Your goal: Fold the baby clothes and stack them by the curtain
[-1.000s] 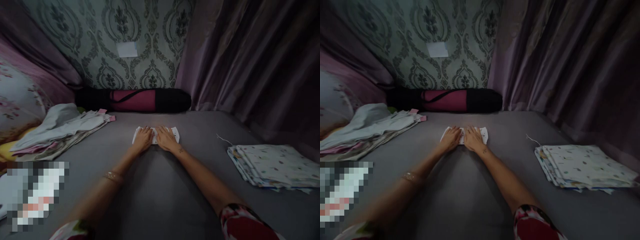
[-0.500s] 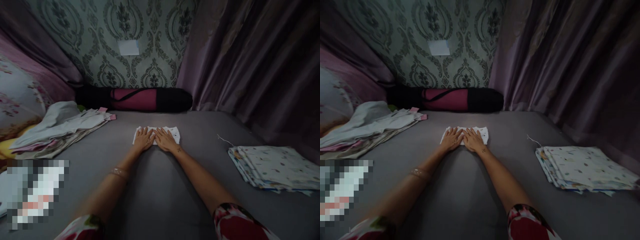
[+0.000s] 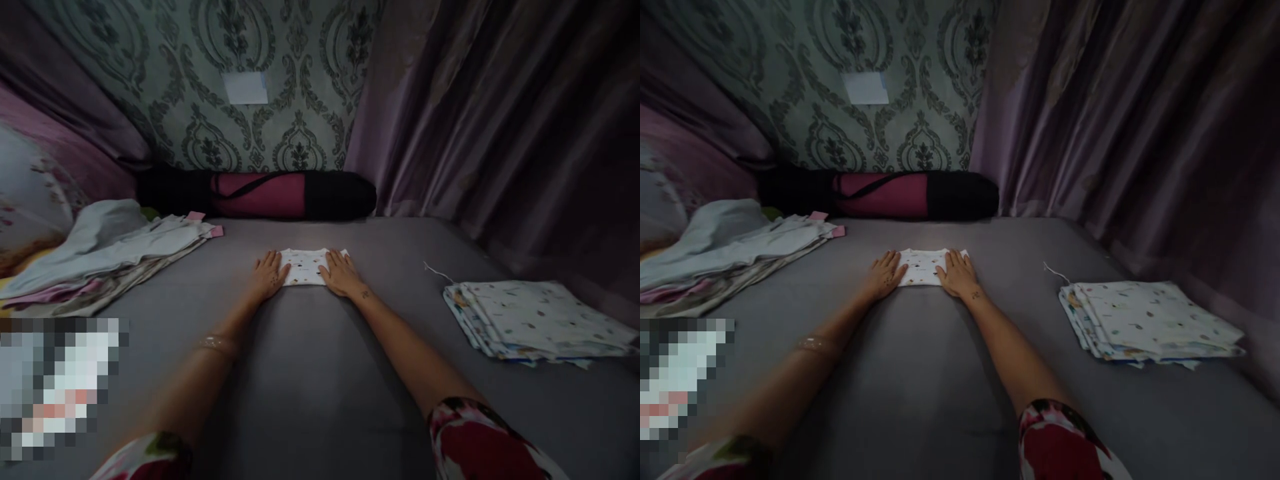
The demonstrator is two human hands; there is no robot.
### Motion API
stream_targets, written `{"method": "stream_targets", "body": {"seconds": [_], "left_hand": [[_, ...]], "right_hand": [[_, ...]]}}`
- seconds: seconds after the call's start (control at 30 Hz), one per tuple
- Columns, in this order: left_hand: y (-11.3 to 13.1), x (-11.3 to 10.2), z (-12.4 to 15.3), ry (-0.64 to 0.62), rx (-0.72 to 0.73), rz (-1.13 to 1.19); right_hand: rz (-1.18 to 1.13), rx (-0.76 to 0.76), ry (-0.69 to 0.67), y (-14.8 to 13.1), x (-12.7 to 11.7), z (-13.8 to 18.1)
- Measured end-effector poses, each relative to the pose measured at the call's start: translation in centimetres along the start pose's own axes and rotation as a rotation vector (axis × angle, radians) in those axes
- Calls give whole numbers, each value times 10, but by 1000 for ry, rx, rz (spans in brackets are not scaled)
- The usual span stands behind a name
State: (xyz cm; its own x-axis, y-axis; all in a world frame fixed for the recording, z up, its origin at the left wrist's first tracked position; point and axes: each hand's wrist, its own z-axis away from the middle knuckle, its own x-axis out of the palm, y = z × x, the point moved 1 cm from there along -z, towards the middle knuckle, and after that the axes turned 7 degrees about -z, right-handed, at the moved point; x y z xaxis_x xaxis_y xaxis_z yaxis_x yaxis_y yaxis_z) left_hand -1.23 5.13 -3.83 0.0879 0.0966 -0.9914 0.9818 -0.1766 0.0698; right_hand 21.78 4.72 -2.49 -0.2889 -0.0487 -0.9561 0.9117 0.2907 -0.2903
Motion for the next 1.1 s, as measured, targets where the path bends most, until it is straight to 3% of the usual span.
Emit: {"method": "stream_targets", "body": {"seconds": [0.17,0.3,0.47,0.6,0.73,0.87,1.1], "left_hand": [[1,-7,-3,-45,11,18],[-2,-12,-1,74,50,12],[-10,-1,3,4,-5,67],[-13,3,3,16,-1,99],[-12,2,6,100,5,106],[-8,-4,11,207,26,60],[-6,-7,12,57,3,64]], "right_hand": [[-19,-6,-40,1,-4,-2],[-14,1,47,5,-11,-1],[-7,61,45,10,-5,1],[-11,71,38,13,0,-1],[-2,75,1,12,-6,-4],[-10,27,85,-4,-12,-7],[-54,17,17,-19,4,-6]]}}
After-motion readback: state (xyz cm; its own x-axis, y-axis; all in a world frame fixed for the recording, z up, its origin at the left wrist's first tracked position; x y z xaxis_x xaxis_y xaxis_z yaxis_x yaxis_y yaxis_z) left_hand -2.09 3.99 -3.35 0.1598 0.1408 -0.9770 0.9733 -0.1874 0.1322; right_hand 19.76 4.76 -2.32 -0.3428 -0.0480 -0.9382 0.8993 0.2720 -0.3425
